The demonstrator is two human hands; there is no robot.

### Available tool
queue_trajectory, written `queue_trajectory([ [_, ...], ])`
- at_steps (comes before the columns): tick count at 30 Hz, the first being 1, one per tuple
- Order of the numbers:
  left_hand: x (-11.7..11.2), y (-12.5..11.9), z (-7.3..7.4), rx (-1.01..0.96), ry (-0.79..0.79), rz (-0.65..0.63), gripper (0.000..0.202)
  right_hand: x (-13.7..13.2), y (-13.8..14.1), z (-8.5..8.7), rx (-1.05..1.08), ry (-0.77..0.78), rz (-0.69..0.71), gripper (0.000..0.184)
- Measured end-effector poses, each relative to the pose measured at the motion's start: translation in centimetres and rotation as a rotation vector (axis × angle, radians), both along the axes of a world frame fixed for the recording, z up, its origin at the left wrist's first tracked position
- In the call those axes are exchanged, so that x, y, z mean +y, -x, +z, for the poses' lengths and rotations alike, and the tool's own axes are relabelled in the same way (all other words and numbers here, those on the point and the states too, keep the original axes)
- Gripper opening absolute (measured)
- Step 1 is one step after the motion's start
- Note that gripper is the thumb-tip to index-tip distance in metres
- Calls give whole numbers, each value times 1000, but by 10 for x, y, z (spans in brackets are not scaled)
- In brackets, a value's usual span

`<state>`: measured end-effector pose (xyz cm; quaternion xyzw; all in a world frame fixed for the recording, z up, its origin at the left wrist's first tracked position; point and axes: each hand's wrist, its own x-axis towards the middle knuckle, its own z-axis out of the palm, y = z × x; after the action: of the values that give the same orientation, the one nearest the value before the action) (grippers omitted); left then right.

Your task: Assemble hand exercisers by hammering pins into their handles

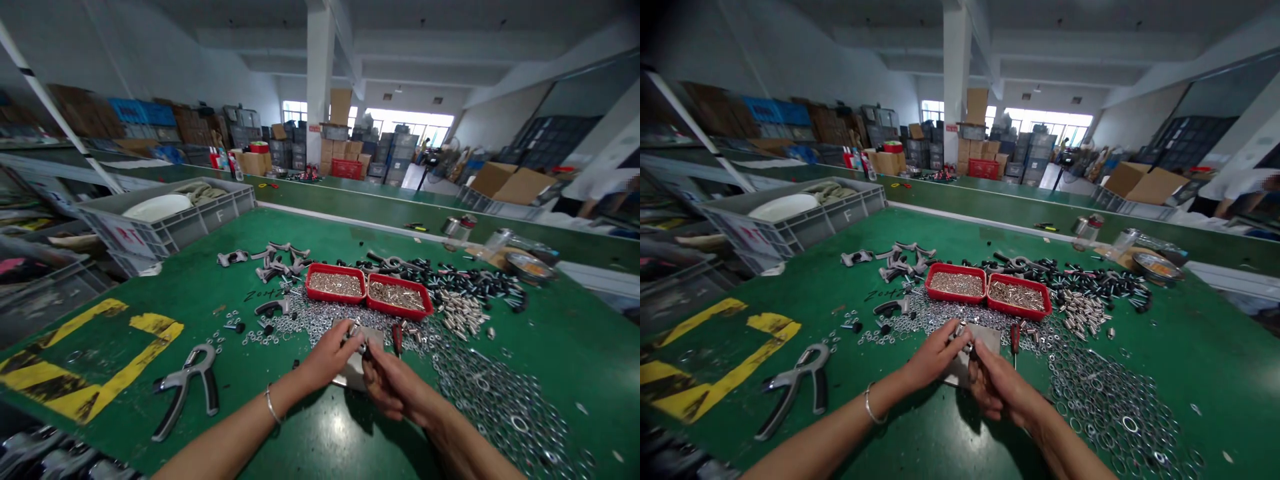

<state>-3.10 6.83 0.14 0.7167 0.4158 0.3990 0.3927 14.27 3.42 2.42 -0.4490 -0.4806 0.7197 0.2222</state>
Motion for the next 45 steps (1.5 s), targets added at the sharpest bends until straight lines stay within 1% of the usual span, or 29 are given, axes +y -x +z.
queue_trajectory([
  [1,3,0,-4,-32,59,17,27,4,-1,-4,-108,-51,25,64],
  [2,7,-1,-8,-76,123,39,28,8,-3,-7,-246,-159,23,64],
  [5,12,-4,-16,-198,260,96,30,16,-6,-17,-655,-683,-95,52],
  [6,13,-5,-17,-208,269,107,30,17,-7,-19,-732,-841,-139,49],
  [7,12,-7,-17,-200,260,112,30,17,-7,-21,-757,-935,-163,47],
  [8,11,-8,-17,-178,235,115,29,17,-7,-23,-731,-941,-166,45],
  [9,10,-9,-16,-147,196,119,29,17,-7,-23,-659,-865,-147,47],
  [12,9,-10,-11,-32,57,85,27,17,-7,-23,-344,-380,4,65],
  [13,10,-10,-10,6,24,65,26,18,-8,-21,-279,-278,43,68],
  [14,11,-11,-8,31,9,55,26,18,-9,-20,-264,-266,46,68],
  [15,12,-11,-7,40,18,54,25,19,-10,-18,-295,-341,12,64],
  [17,14,-13,-5,7,75,82,25,19,-12,-17,-412,-581,-119,51],
  [18,15,-15,-4,-26,93,93,25,19,-14,-17,-444,-646,-156,48],
  [19,15,-16,-3,-55,82,91,25,19,-15,-18,-449,-652,-153,48],
  [22,14,-21,-1,-46,-97,11,22,19,-19,-21,-360,-456,3,66],
  [24,16,-25,-3,13,-169,1,20,20,-23,-21,-386,-500,-10,64],
  [26,18,-30,-6,29,-84,79,21,23,-26,-20,-419,-627,-136,51],
  [27,19,-33,-6,13,-27,129,22,24,-28,-18,-399,-649,-191,48],
  [29,20,-38,-5,-26,4,170,23,24,-29,-17,-288,-545,-192,48],
  [31,19,-41,-3,-29,-97,107,21,24,-31,-16,-146,-343,-99,56],
  [32,19,-42,-3,-13,-145,68,20,24,-32,-15,-114,-301,-80,57],
  [34,19,-45,-4,22,-127,61,20,24,-34,-16,-113,-360,-141,48],
  [36,19,-47,-8,37,-14,160,22,23,-36,-17,-121,-427,-214,40],
  [38,18,-48,-12,44,5,220,22,22,-38,-21,-73,-349,-174,40],
  [40,16,-47,-12,79,-113,113,20,19,-39,-24,-12,-193,-58,52],
  [41,16,-46,-12,99,-178,37,19,18,-39,-25,-19,-174,-27,57],
  [42,16,-46,-12,116,-214,-19,18,18,-40,-25,-50,-207,-32,59],
  [43,16,-46,-11,123,-207,-27,18,17,-40,-24,-90,-265,-60,56],
  [45,17,-49,-12,109,-107,89,22,17,-39,-22,-171,-433,-179,45],
])
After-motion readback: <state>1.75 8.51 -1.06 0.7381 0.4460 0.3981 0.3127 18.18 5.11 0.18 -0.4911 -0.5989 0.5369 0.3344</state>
